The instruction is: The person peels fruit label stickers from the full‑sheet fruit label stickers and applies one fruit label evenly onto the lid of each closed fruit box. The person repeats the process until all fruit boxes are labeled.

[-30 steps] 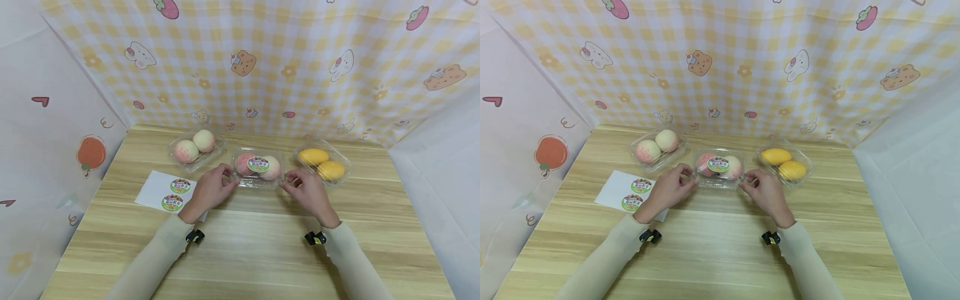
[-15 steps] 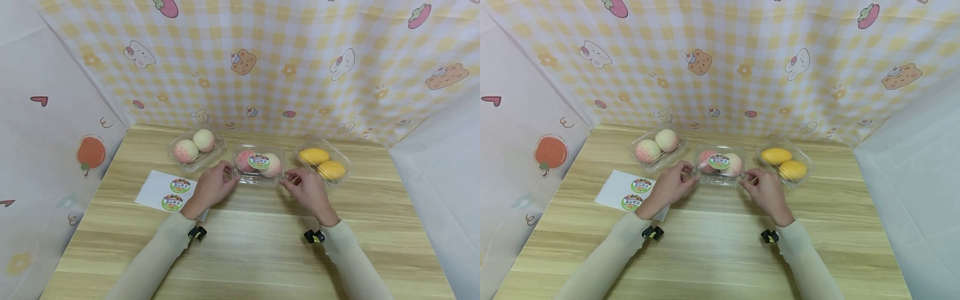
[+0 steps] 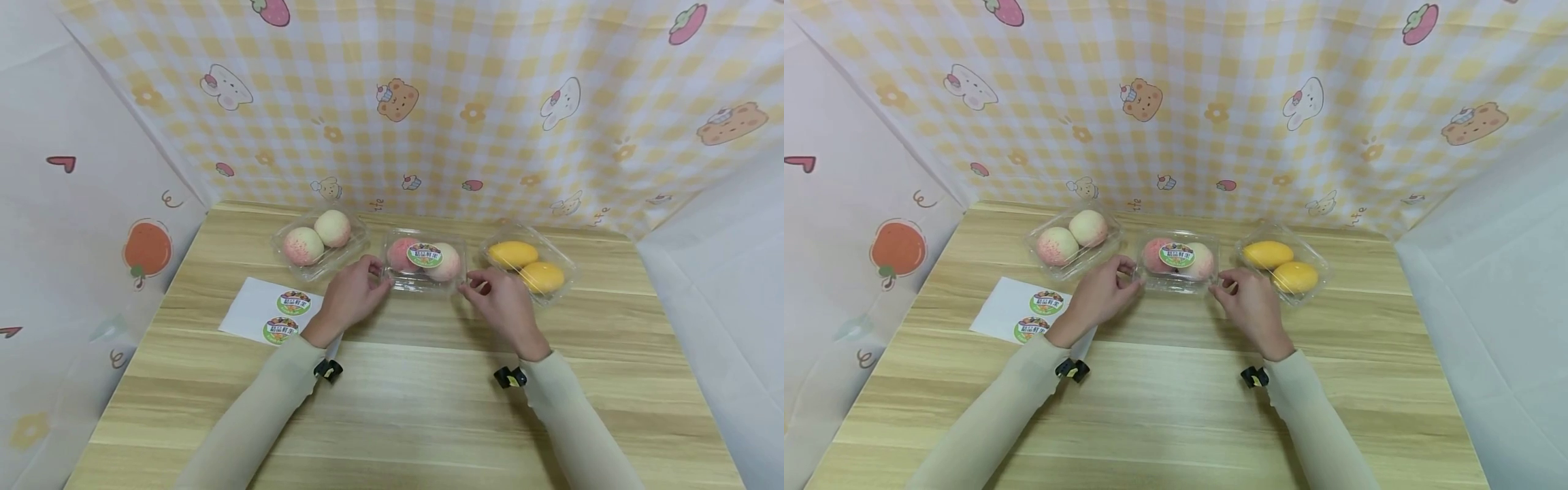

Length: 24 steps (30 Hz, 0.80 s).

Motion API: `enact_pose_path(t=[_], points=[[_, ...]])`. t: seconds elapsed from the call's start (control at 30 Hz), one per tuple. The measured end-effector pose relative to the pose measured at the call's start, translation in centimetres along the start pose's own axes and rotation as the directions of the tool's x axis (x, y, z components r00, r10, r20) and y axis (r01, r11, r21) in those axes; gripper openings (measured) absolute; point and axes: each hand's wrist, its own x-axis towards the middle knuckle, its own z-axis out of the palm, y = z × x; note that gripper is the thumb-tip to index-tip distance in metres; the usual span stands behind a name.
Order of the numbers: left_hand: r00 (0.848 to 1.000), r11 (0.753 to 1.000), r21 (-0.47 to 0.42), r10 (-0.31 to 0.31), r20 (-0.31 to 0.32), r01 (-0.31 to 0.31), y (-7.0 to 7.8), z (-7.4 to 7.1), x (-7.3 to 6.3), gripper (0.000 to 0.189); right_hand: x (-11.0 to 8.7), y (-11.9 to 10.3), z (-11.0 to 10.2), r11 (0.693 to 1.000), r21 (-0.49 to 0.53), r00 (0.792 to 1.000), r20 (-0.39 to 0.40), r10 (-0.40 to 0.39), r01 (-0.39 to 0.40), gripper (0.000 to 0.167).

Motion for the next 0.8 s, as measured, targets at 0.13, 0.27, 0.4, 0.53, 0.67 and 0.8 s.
enact_pose_path(t=[0.13,0.27,0.4,0.53,0.67,0.8], points=[[1.000,1.000,-0.018,-0.006,-0.001,0.006,0.3,0.1,0.5,0.041,0.5,0.1,0.0,1.000,-0.003,1.000,-0.014,-0.009,0.009,0.025],[1.000,0.999,-0.033,-0.021,-0.006,0.021,0.4,0.3,1.0,0.041,0.9,0.3,0.1,1.000,-0.003,1.000,-0.014,-0.006,0.006,0.025],[0.999,0.999,-0.035,-0.033,-0.013,0.033,0.4,0.5,1.6,0.041,1.4,0.3,0.2,1.000,-0.009,1.000,-0.022,-0.004,0.004,0.025],[0.999,0.998,-0.024,-0.052,-0.016,0.051,0.6,0.6,2.1,0.041,1.9,0.4,0.3,1.000,-0.012,1.000,-0.027,0.007,-0.008,0.024],[0.998,0.999,-0.006,-0.053,-0.021,0.053,0.8,0.7,2.6,0.041,2.3,0.3,0.4,0.999,-0.015,0.999,-0.018,0.041,-0.041,0.023],[0.998,0.998,0.000,-0.056,-0.026,0.056,0.9,0.9,3.0,0.042,2.7,0.3,0.4,0.998,-0.021,0.998,-0.014,0.063,-0.063,0.023]])
